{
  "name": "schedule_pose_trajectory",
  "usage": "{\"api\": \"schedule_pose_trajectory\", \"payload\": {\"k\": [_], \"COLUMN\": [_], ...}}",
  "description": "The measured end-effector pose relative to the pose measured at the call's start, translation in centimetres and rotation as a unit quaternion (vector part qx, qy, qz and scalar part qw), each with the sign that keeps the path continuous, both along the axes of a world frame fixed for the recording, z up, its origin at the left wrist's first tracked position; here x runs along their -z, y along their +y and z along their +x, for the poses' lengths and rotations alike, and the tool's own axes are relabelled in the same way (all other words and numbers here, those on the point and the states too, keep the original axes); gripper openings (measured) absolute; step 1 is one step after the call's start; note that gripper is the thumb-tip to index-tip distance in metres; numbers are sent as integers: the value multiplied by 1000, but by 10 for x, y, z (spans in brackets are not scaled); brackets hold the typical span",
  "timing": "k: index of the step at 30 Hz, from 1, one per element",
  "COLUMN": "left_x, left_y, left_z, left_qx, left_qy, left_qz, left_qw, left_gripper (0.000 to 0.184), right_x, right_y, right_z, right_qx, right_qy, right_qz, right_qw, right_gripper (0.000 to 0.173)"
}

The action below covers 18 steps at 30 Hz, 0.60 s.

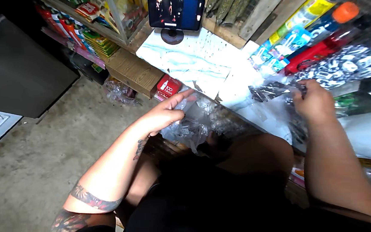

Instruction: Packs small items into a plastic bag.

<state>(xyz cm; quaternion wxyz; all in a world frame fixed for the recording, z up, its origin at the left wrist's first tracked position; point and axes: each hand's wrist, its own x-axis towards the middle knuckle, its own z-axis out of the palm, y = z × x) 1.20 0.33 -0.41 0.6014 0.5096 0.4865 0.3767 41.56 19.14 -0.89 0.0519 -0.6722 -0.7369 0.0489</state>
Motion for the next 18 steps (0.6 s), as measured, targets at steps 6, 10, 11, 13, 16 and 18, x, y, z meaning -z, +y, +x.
{"api": "schedule_pose_trajectory", "payload": {"k": [6,10,11,13,16,18], "left_x": [2,1,1,2,3,2], "left_y": [0,-1,-1,-1,0,0], "left_z": [-1,-2,-2,-3,-2,-3], "left_qx": [1,4,4,5,1,2], "left_qy": [9,9,12,13,12,17], "left_qz": [9,7,7,14,24,21], "left_qw": [1000,1000,1000,1000,1000,1000], "left_gripper": [76,76,76,76,76,76], "right_x": [-14,-27,-31,-40,-53,-61], "right_y": [0,0,0,1,3,2], "right_z": [5,2,2,3,4,4], "right_qx": [-33,-55,-61,-74,-87,-87], "right_qy": [39,30,24,12,-3,-4], "right_qz": [2,-3,-4,-3,0,2], "right_qw": [999,998,998,997,996,996], "right_gripper": [42,48,51,55,56,57]}}
